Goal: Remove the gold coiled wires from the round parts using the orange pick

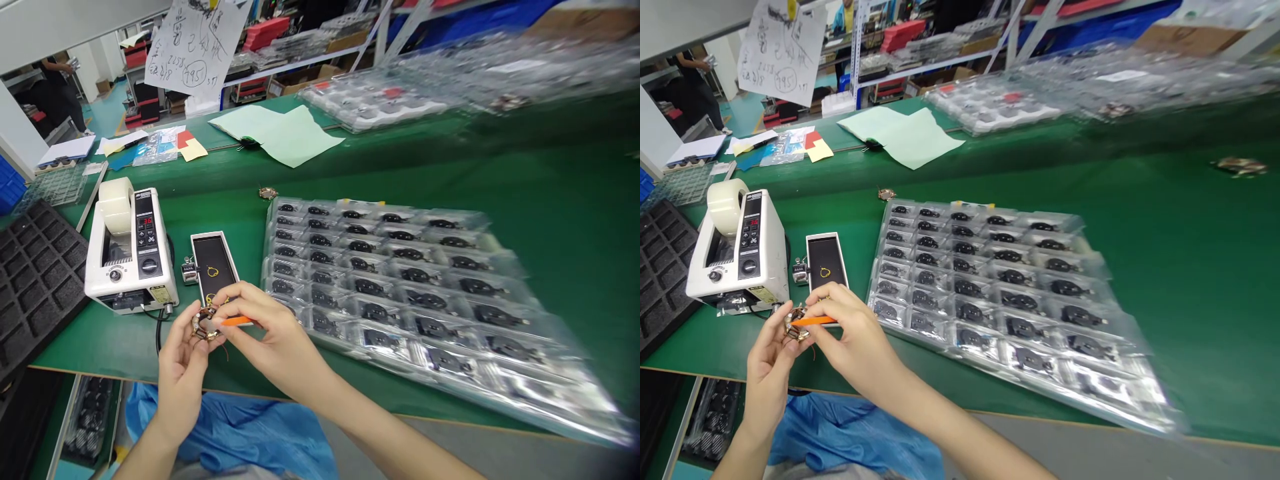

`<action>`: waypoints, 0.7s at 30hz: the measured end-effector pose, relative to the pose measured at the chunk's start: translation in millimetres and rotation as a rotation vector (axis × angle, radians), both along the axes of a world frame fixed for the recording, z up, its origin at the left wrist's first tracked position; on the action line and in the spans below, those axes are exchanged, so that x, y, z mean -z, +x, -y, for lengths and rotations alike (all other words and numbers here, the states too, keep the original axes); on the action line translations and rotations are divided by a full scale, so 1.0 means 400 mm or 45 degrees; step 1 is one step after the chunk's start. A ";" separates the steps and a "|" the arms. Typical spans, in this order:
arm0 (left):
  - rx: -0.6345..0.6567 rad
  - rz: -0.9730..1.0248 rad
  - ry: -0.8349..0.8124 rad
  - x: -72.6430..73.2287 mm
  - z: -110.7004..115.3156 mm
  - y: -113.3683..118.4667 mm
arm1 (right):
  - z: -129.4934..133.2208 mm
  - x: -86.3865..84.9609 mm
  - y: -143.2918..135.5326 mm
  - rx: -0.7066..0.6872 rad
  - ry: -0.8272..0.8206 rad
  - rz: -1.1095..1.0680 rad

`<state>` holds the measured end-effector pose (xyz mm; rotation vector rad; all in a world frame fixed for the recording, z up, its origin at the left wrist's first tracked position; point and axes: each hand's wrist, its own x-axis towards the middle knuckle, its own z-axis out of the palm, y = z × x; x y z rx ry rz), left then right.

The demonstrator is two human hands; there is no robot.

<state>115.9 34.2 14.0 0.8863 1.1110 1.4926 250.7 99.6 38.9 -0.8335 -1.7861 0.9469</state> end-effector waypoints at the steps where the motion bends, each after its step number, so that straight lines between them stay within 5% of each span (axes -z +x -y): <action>1: 0.005 0.001 0.009 0.001 0.001 0.000 | 0.001 0.001 -0.002 0.000 -0.020 -0.006; 21: -0.015 0.022 0.065 0.003 -0.009 0.002 | 0.003 0.029 -0.018 0.127 0.239 0.125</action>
